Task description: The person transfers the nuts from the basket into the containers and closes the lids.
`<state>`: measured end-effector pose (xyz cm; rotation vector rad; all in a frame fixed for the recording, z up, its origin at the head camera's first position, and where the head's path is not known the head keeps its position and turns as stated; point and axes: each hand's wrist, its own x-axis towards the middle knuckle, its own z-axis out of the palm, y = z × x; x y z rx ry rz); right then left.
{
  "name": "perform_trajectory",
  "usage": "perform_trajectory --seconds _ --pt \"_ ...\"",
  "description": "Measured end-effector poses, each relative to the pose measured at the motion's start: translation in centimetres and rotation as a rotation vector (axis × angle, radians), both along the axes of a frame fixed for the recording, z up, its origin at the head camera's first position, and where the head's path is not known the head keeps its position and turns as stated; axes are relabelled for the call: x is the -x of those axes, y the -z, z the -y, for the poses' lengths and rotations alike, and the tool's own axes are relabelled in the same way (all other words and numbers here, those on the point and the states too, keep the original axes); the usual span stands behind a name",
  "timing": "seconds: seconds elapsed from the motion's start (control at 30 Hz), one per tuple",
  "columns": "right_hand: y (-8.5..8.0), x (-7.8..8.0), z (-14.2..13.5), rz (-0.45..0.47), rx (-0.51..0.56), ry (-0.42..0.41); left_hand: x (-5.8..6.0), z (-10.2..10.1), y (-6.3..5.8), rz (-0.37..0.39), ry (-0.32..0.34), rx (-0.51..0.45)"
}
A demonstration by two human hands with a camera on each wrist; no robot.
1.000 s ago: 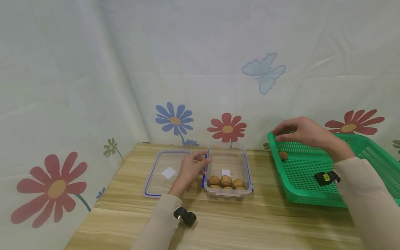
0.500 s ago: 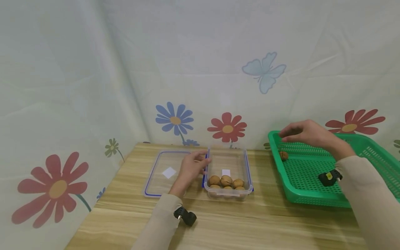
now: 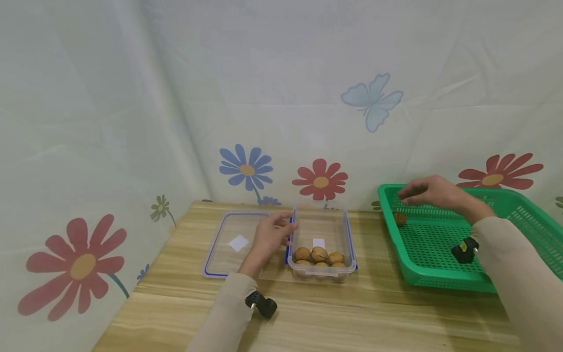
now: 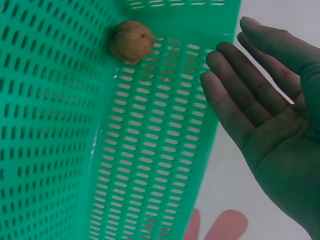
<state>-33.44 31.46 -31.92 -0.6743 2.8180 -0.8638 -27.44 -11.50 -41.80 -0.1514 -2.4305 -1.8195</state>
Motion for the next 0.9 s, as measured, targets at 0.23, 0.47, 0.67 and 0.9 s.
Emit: perform_trajectory --seconds 0.23,0.47,0.67,0.9 --pt "1.1 0.5 -0.6 0.041 0.022 -0.008 0.0 0.0 0.0 -0.008 0.005 -0.001" --pt "2.4 1.2 -1.0 0.109 0.057 -0.03 -0.2 -0.1 -0.1 0.001 0.001 -0.007" --pt "3.0 1.4 -0.9 0.122 0.028 -0.03 -0.1 0.0 0.0 0.0 0.0 0.001" --pt "3.7 1.5 -0.7 0.117 0.002 -0.054 -0.1 -0.1 0.0 0.003 0.0 -0.006"
